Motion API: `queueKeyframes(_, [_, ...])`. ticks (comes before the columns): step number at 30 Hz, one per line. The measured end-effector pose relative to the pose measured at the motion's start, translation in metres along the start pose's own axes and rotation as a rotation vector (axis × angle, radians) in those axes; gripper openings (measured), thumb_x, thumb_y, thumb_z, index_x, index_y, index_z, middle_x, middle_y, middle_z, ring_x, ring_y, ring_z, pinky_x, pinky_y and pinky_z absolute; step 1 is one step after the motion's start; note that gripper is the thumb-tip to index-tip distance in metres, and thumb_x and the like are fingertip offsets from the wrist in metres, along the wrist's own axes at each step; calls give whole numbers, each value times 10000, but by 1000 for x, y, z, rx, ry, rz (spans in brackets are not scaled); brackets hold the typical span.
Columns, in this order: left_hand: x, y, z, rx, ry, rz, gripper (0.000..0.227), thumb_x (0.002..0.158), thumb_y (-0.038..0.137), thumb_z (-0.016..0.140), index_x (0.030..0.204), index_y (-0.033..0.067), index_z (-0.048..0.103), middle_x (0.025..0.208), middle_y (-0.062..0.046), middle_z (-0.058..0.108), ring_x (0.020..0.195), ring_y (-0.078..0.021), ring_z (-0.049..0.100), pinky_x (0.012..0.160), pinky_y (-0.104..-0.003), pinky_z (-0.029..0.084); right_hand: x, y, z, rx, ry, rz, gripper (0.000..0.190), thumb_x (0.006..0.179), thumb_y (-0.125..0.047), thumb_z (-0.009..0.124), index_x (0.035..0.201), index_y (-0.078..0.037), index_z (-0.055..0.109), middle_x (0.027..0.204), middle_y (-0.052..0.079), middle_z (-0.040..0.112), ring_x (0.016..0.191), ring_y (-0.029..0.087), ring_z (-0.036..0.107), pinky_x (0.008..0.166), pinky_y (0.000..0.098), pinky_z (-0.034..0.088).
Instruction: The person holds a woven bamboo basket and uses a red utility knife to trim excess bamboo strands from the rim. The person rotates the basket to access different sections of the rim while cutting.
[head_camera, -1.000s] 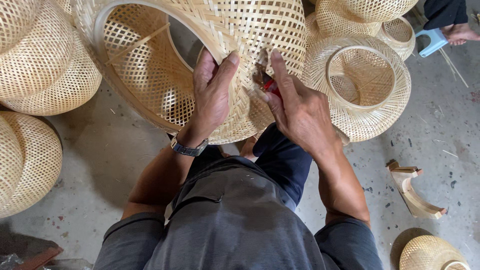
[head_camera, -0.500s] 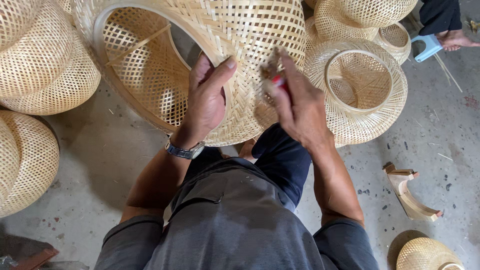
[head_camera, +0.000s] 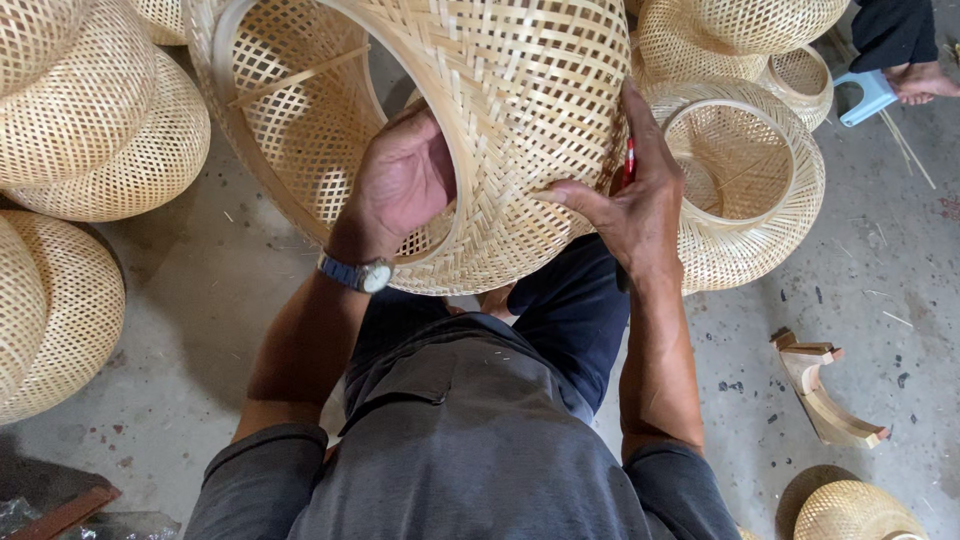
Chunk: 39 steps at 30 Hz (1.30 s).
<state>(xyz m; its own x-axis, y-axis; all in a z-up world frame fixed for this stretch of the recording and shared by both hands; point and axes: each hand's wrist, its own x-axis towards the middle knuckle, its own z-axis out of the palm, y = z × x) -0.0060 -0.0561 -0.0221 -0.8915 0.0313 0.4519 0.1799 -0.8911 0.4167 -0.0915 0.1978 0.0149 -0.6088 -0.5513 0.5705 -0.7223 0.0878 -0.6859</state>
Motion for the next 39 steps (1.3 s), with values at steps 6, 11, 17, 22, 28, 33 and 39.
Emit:
queueKeyframes(6, [2,12,-23,132,1,-213,211,1070,60,665,1266,-18,682,1219,-166,722,1122,-220,717,1076,-444,593,-5,-15,0,121,6,102,1147,722,-376,921,1621,31,337,1574,246,556,1430,321,621,1135,437,539])
queueKeyframes(11, [5,16,-21,305,105,-276,298,938,-4,741,1223,-36,660,1162,-179,734,1078,-232,740,954,-419,642,-5,-16,4,98,16,113,1129,703,-352,915,1605,21,348,1600,255,496,1457,334,574,1112,436,533])
queueKeyframes(17, [1,20,-31,411,179,-268,314,899,-14,780,1194,-28,676,1102,-177,745,969,-214,754,804,-358,667,-5,-15,3,-27,14,21,1135,687,-313,932,1604,27,355,1612,270,475,1517,356,491,1204,464,453])
queueKeyframes(22, [-7,16,-55,659,171,-264,185,1026,-10,785,1166,-80,685,900,-176,696,677,-161,589,550,-270,494,-5,-19,4,14,10,66,1155,675,-325,933,1603,40,348,1629,272,448,1530,351,469,1219,460,432])
queueKeyframes(28, [-7,2,-48,273,252,-243,417,870,-1,777,1259,-12,627,1138,-147,732,998,-210,747,847,-387,667,-4,-25,3,50,3,115,1173,660,-326,928,1603,48,338,1634,266,447,1530,336,474,1224,448,421])
queueKeyframes(33, [-4,0,-40,121,279,-139,456,884,35,814,1295,-16,622,1178,-123,725,1056,-223,726,937,-411,637,-4,-26,1,158,5,162,1169,678,-337,919,1614,50,335,1644,246,457,1524,317,495,1227,435,441])
queueKeyframes(39, [-12,5,-61,149,178,-91,137,1078,-1,721,1176,-48,637,1103,-140,719,995,-218,709,888,-400,618,-6,-17,1,51,22,134,1141,676,-300,924,1597,53,351,1624,250,463,1517,325,481,1209,443,439])
